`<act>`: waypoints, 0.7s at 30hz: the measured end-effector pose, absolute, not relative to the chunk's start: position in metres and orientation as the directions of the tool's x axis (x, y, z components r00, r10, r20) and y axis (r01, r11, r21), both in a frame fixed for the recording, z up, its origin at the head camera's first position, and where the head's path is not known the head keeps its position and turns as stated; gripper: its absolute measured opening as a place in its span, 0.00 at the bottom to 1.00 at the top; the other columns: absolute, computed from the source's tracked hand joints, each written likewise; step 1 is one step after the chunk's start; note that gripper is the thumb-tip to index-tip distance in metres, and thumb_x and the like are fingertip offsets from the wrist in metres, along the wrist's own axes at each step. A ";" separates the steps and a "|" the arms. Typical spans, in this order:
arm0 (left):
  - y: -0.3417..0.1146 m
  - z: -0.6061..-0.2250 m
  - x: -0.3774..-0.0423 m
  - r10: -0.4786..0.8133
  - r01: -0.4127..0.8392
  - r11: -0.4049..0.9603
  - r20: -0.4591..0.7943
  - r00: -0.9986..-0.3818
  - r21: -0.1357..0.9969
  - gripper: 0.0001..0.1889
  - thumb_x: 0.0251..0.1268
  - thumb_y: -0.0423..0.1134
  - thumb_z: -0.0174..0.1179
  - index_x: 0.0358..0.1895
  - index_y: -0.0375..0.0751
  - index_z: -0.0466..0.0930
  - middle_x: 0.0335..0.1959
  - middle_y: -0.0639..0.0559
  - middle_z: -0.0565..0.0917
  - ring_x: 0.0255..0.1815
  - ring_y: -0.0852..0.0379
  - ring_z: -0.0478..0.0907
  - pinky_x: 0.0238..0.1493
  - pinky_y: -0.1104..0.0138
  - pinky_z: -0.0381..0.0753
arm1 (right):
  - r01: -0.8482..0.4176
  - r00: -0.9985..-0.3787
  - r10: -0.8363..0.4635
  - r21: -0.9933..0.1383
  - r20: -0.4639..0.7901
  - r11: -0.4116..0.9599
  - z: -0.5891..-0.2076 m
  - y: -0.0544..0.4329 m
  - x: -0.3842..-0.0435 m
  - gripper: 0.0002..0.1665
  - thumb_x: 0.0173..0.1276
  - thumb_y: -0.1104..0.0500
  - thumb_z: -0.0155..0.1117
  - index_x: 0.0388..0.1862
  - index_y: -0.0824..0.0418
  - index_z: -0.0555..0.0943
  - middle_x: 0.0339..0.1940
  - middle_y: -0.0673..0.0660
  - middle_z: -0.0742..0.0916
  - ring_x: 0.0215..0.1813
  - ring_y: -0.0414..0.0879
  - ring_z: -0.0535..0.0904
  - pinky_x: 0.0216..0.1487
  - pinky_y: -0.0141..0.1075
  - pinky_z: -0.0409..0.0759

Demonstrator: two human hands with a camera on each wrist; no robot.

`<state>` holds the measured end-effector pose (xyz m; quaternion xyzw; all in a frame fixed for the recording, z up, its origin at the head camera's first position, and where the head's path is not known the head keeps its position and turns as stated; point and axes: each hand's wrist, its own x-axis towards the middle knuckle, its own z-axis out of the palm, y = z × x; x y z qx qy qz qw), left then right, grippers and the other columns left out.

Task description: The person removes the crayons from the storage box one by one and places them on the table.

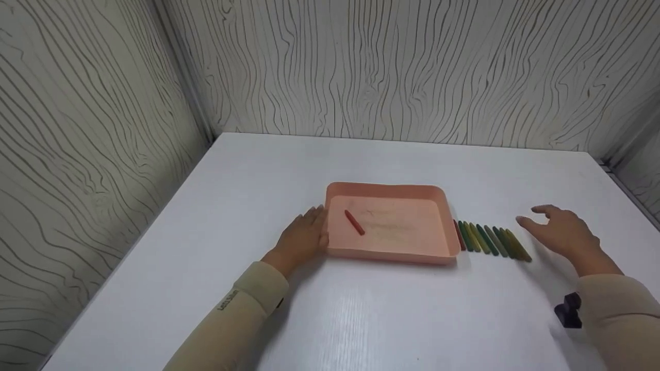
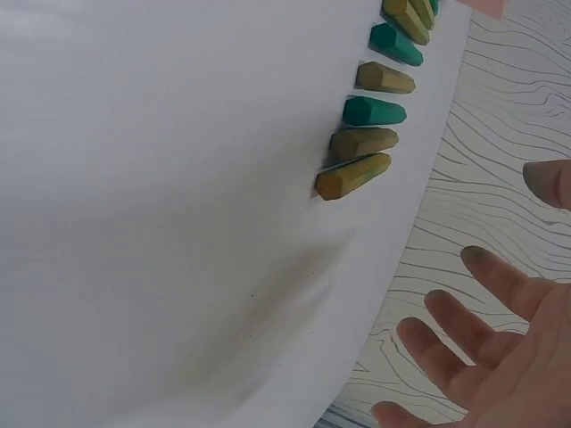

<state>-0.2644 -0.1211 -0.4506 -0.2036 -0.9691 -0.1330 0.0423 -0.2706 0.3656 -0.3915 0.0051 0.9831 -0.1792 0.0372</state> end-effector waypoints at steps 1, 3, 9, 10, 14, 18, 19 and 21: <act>-0.121 -0.450 -0.264 0.384 0.407 0.881 0.137 -0.913 0.242 0.29 0.71 0.42 0.42 0.71 0.30 0.56 0.71 0.39 0.61 0.72 0.45 0.55 0.70 0.53 0.55 | 0.032 -0.997 0.005 -0.349 -0.078 0.937 -0.390 0.364 -0.271 0.50 0.69 0.31 0.40 0.67 0.75 0.58 0.60 0.84 0.64 0.57 0.80 0.61 0.42 0.74 0.64; -0.121 -0.450 -0.264 0.389 0.413 0.878 0.141 -0.910 0.243 0.29 0.71 0.42 0.42 0.71 0.29 0.57 0.71 0.39 0.61 0.72 0.45 0.55 0.70 0.53 0.55 | 0.047 -0.997 0.024 -0.343 -0.071 0.938 -0.386 0.359 -0.272 0.52 0.68 0.30 0.40 0.69 0.74 0.57 0.60 0.84 0.62 0.57 0.82 0.60 0.42 0.77 0.60; -0.121 -0.449 -0.265 0.390 0.410 0.878 0.127 -0.912 0.247 0.29 0.71 0.42 0.42 0.71 0.30 0.57 0.71 0.40 0.61 0.73 0.45 0.55 0.70 0.53 0.54 | 0.039 -0.999 0.046 -0.337 0.012 0.941 -0.377 0.345 -0.277 0.54 0.66 0.28 0.42 0.71 0.71 0.55 0.62 0.84 0.59 0.56 0.85 0.56 0.43 0.80 0.54; -0.121 -0.449 -0.266 0.388 0.407 0.879 0.124 -0.913 0.249 0.29 0.71 0.42 0.41 0.71 0.30 0.57 0.71 0.40 0.61 0.73 0.46 0.55 0.70 0.53 0.54 | 0.033 -0.999 0.044 -0.336 0.025 0.941 -0.375 0.342 -0.278 0.54 0.66 0.28 0.42 0.71 0.71 0.55 0.62 0.84 0.59 0.56 0.86 0.55 0.43 0.80 0.53; -0.121 -0.450 -0.266 0.381 0.398 0.886 0.116 -0.917 0.239 0.29 0.72 0.43 0.41 0.71 0.31 0.57 0.72 0.41 0.60 0.73 0.47 0.53 0.71 0.54 0.53 | 0.012 -0.997 0.037 -0.320 0.074 0.947 -0.369 0.329 -0.283 0.54 0.65 0.28 0.43 0.71 0.71 0.55 0.62 0.84 0.60 0.56 0.85 0.56 0.44 0.80 0.53; -0.121 -0.450 -0.265 0.382 0.399 0.888 0.118 -0.917 0.228 0.29 0.72 0.43 0.41 0.71 0.31 0.57 0.72 0.41 0.60 0.73 0.47 0.54 0.71 0.54 0.53 | -0.005 -0.993 0.031 -0.301 0.114 0.953 -0.363 0.311 -0.288 0.53 0.65 0.29 0.45 0.71 0.70 0.57 0.62 0.83 0.61 0.57 0.83 0.57 0.45 0.79 0.55; -0.121 -0.450 -0.265 0.381 0.398 0.888 0.116 -0.917 0.230 0.29 0.72 0.43 0.41 0.71 0.31 0.57 0.72 0.41 0.60 0.73 0.47 0.53 0.71 0.55 0.53 | -0.006 -0.992 0.031 -0.300 0.119 0.954 -0.361 0.306 -0.289 0.53 0.65 0.29 0.45 0.71 0.70 0.57 0.62 0.83 0.61 0.57 0.82 0.57 0.46 0.79 0.54; -0.121 -0.450 -0.265 0.380 0.396 0.888 0.113 -0.918 0.235 0.29 0.72 0.44 0.41 0.72 0.31 0.57 0.72 0.41 0.60 0.73 0.47 0.53 0.71 0.55 0.53 | -0.010 -0.991 0.029 -0.294 0.128 0.956 -0.359 0.296 -0.292 0.53 0.65 0.29 0.46 0.71 0.70 0.57 0.63 0.82 0.61 0.59 0.82 0.57 0.47 0.78 0.54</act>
